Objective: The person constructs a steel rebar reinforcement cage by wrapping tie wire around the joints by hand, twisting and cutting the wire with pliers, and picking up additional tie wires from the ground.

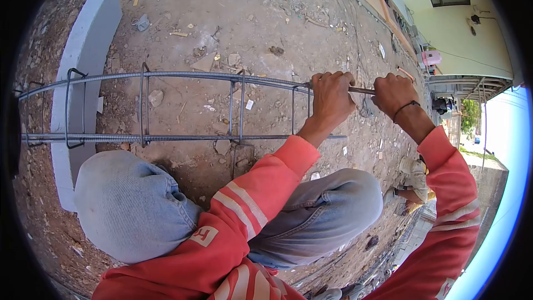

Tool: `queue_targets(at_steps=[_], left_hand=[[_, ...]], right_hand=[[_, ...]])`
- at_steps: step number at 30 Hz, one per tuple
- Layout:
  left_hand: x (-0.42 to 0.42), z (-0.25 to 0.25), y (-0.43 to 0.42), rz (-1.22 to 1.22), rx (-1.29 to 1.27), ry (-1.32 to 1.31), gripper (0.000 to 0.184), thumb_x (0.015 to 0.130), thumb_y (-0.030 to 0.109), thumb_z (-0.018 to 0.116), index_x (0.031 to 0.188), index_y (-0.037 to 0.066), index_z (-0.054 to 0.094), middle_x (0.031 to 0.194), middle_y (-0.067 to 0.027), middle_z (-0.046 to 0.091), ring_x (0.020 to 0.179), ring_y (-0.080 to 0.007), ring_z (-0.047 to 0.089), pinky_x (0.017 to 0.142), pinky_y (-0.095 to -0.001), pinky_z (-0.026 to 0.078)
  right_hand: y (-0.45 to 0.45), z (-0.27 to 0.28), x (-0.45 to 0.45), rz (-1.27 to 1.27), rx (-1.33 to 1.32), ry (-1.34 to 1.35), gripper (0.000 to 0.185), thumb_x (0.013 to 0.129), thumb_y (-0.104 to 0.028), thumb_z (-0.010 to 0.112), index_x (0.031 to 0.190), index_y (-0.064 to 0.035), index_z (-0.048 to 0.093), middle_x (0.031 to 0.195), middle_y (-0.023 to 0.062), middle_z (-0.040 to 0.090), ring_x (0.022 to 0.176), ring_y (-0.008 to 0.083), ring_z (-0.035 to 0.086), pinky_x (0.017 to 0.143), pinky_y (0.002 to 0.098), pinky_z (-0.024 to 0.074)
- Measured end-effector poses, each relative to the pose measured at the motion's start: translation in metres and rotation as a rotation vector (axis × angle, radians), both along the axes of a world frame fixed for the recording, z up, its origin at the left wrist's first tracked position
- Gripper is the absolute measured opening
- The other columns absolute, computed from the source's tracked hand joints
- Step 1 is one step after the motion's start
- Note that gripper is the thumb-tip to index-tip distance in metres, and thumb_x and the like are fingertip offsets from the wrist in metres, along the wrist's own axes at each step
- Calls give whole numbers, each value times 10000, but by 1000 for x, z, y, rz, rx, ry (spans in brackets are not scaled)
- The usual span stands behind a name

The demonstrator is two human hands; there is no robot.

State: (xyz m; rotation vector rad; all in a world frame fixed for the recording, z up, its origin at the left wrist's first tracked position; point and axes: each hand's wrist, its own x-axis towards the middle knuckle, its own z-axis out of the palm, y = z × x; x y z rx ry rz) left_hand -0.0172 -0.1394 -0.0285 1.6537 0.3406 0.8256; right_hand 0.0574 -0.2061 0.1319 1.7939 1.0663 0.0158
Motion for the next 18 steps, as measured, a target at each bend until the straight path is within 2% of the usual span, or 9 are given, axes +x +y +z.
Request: queue_targets(at_steps=[1,3,4,7,9,11,12,15,18], left_hand=[[0,-1,3,-53,4,7,293,600,34,711,887,62,657,859,-122,667,846,-335,622,842,-437,409],[-2,3,7,-125,-12,-8,315,593,48,715,901,63,657,862,-124,669,848,-335,622,822,-443,421],[-3,6,10,-200,-21,-26,336,585,62,719,916,65,658,866,-127,672,851,-335,622,802,-448,432],[-7,10,21,-227,54,-33,397,567,87,725,956,56,652,864,-135,676,847,-342,630,776,-464,450],[-9,9,26,-258,68,-6,417,564,94,726,973,59,651,869,-140,678,854,-342,637,781,-464,452],[-8,6,27,-295,86,19,438,561,101,728,990,61,649,875,-146,680,861,-342,644,787,-465,454],[-4,2,24,-276,67,40,420,565,110,728,977,68,653,859,-145,681,845,-343,651,793,-464,456],[1,1,27,-272,13,58,378,573,125,728,942,82,661,811,-138,681,812,-344,662,782,-457,455],[1,5,24,-302,46,80,323,577,131,730,890,89,662,748,-128,673,756,-338,664,761,-447,437]], right_hand=[[18,8,-7,4,2,-2,208,822,-221,713,823,-20,660,761,136,671,674,259,693,606,400,556],[58,28,-12,-996,-101,434,323,745,-247,821,741,45,683,688,121,677,543,216,670,497,334,546],[55,29,3,-1099,-107,505,394,729,-205,841,884,99,643,656,126,672,461,187,641,405,295,504],[57,42,3,-1156,-25,681,530,715,-183,849,1058,100,561,665,122,675,467,183,645,409,309,509],[48,39,-1,-1159,-30,637,694,650,-147,865,1183,62,472,702,121,683,558,225,683,491,358,545],[17,31,-4,-146,45,408,595,656,-154,812,1153,9,527,792,163,682,693,287,692,631,417,554],[41,27,-42,-213,-32,111,572,669,-147,750,1181,-10,536,865,179,670,817,338,674,740,456,525],[11,11,-46,413,140,10,409,796,-120,635,1181,-9,552,846,120,642,738,302,675,657,438,523],[1,14,-38,174,97,29,247,888,-188,621,1045,3,613,752,99,643,612,249,665,562,388,528]])
